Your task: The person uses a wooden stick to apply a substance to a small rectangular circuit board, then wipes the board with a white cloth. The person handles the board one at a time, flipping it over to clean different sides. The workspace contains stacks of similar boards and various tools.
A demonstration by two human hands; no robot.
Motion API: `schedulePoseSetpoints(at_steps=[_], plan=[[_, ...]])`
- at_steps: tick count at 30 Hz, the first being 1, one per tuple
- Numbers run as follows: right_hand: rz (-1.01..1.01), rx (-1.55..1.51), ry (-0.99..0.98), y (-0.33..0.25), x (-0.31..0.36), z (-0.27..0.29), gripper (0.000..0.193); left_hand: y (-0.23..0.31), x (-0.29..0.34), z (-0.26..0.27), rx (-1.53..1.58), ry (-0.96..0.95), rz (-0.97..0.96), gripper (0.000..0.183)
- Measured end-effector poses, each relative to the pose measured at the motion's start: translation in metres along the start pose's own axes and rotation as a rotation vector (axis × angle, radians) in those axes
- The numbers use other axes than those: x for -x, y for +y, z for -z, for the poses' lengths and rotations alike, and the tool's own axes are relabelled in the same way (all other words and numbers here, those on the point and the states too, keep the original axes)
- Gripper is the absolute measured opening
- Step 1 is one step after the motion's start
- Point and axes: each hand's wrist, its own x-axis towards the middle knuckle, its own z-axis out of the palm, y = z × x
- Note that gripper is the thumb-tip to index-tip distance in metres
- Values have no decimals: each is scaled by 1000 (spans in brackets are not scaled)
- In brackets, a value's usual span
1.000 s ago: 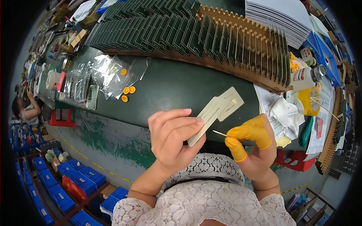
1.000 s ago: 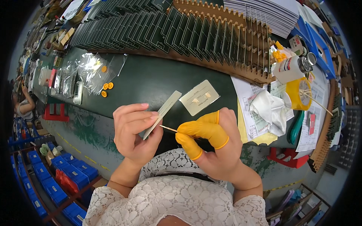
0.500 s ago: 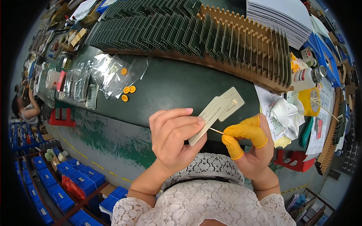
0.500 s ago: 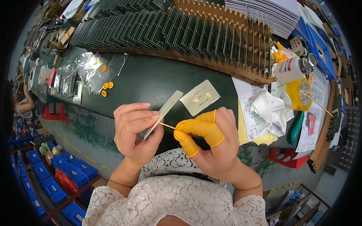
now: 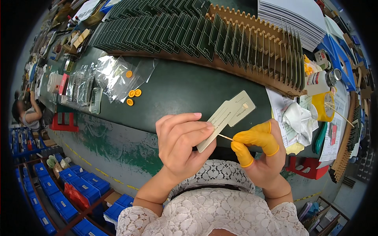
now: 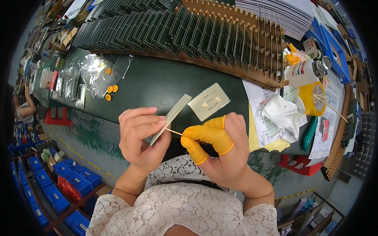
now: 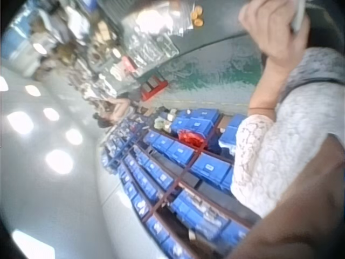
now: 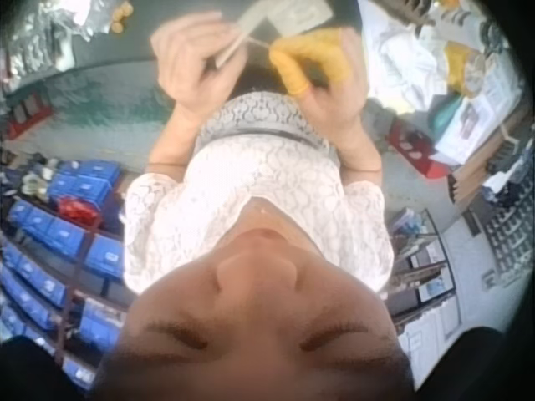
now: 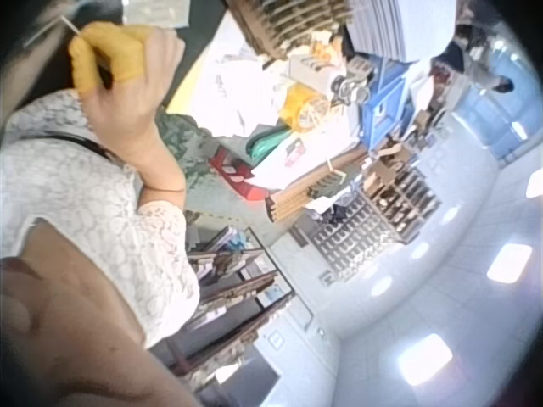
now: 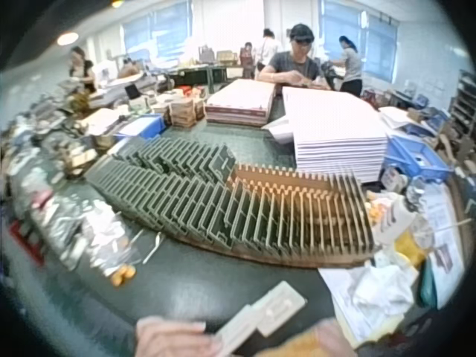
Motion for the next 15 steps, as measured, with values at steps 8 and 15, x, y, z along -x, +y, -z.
schedulePoseSetpoints(at_steps=[8,15], plan=[[-10,-8,-25,-3,2,0,28,2,-1,1,-4,-12,9,33],[-14,-6,-25,-3,2,-1,28,2,-1,1,-2,-13,9,33]])
